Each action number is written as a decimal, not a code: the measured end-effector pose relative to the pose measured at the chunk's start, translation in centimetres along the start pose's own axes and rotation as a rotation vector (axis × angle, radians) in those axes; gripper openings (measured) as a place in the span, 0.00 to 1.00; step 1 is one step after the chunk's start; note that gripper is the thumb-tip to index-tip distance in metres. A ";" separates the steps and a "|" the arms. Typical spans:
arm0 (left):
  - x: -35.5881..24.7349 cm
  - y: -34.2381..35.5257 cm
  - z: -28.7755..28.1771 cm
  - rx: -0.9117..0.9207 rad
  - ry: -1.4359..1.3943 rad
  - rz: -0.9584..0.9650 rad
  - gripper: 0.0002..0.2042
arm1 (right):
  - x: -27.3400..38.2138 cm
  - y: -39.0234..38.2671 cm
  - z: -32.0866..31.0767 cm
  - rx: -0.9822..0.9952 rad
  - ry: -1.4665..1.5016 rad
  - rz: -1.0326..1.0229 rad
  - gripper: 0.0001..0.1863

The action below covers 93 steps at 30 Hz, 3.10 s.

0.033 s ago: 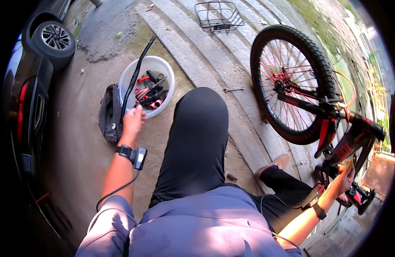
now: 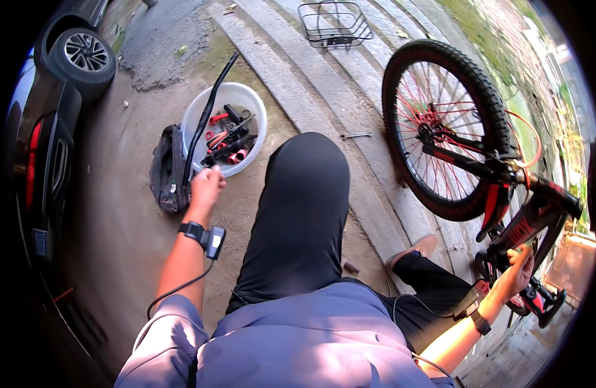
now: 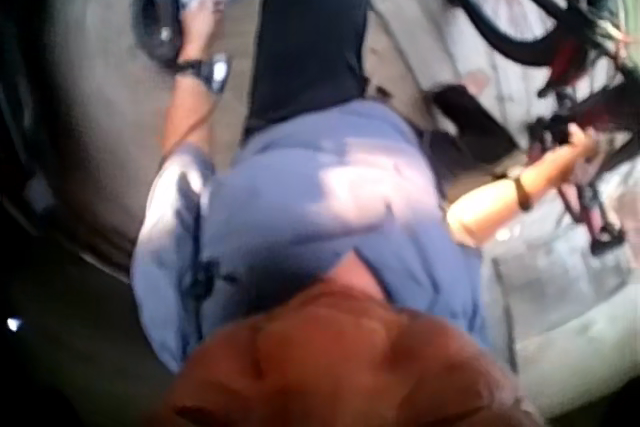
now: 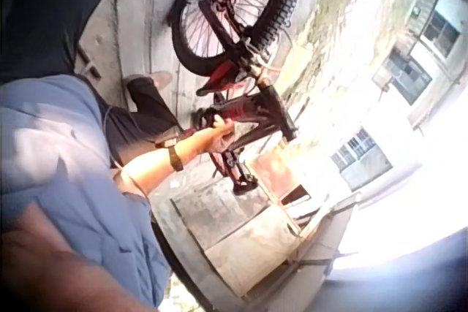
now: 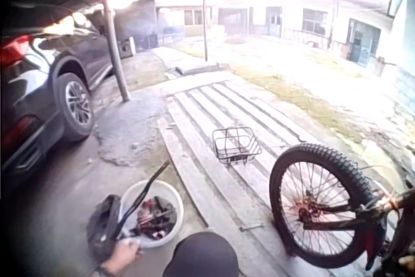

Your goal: The person works on the front wheel area of a bicycle, using a cordless drill to tighten a bolt on the fork and a wrench to adjust a nut on the brake assembly. The person handles the brake cable and wheel while performing these adjustments.

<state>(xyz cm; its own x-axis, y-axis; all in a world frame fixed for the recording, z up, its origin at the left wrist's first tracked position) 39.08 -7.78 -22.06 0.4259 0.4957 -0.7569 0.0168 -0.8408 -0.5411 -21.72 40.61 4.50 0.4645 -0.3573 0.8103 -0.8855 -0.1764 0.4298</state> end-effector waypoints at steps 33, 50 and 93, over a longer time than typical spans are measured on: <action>-4.2 7.5 9.6 0.198 0.376 0.448 0.11 | 7.5 -12.9 23.7 1.142 -0.180 0.106 0.17; -9.0 8.3 36.1 0.887 1.190 0.808 0.11 | 2.9 -12.2 24.7 1.228 -0.046 0.308 0.20; -32.8 -11.8 27.6 1.193 0.723 0.585 0.05 | 11.7 -11.6 17.6 0.971 0.258 0.031 0.31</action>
<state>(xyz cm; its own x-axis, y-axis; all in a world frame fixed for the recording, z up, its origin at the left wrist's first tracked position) -0.10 -8.15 -0.96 0.4584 -0.3453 -0.8189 -0.8783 -0.0354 -0.4767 -6.19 22.34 2.02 0.3275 -0.1847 0.9266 -0.4686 -0.8834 -0.0105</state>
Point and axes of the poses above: each hand's wrist, its own y-axis towards the middle knuckle, its own z-axis out of the palm, x = y × z, the point moved 6 cm from there along y, towards the middle knuckle, and after that the axes turned 3 degrees about -z, right-handed, at the moved point
